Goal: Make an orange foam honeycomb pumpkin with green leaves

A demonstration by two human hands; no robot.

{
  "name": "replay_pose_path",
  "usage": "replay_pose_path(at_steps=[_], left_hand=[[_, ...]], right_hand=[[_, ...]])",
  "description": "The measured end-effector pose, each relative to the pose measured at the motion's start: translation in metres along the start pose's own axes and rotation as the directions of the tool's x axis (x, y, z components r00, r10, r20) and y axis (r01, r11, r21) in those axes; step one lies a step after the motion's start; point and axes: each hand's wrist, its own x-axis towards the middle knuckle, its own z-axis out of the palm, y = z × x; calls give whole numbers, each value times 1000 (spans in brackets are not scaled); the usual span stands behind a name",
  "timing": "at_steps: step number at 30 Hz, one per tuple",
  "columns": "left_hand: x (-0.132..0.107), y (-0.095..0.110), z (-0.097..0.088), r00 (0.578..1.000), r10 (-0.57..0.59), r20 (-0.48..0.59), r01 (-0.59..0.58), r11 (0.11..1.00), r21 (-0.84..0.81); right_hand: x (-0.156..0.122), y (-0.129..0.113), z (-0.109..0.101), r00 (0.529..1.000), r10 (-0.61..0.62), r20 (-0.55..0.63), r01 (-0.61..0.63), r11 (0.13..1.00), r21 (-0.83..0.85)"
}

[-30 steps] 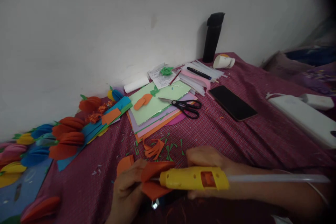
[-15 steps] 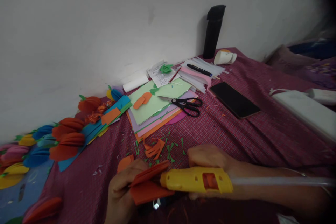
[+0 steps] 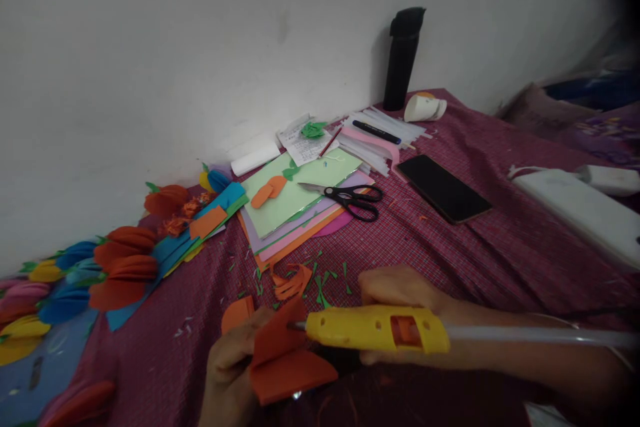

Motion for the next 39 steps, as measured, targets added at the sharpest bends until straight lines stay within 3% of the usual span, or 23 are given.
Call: replay_pose_path(at_steps=[3, 8, 15, 19, 23, 29, 33, 39], left_hand=[[0, 3, 0, 997, 48, 52, -53, 994, 98], [3, -3, -3, 990, 0, 138, -23, 986, 162], [13, 6, 7, 971, 110, 213, -150, 972, 180], [10, 3, 4, 983, 77, 165, -105, 981, 166], [4, -11, -5, 993, -40, 112, 31, 996, 83], [3, -20, 0, 972, -232, -37, 224, 962, -155], [8, -23, 7, 965, -258, -47, 236, 933, -273], [14, -26, 7, 967, -244, -68, 208, 918, -339]], right_hand=[[-2, 4, 5, 999, -28, -32, 28, 1000, 7], [-2, 4, 6, 999, -40, -15, 40, 999, 5], [-1, 0, 1, 1000, -17, -10, 17, 1000, -20], [-2, 5, 5, 1000, -10, -20, 10, 1000, -7], [-2, 10, 8, 999, -16, -42, 16, 1000, 14], [2, 2, 2, 988, 155, 26, -157, 973, 168], [2, 1, 4, 985, 170, 28, -168, 917, 362], [2, 5, 8, 985, 116, 131, -172, 792, 586]])
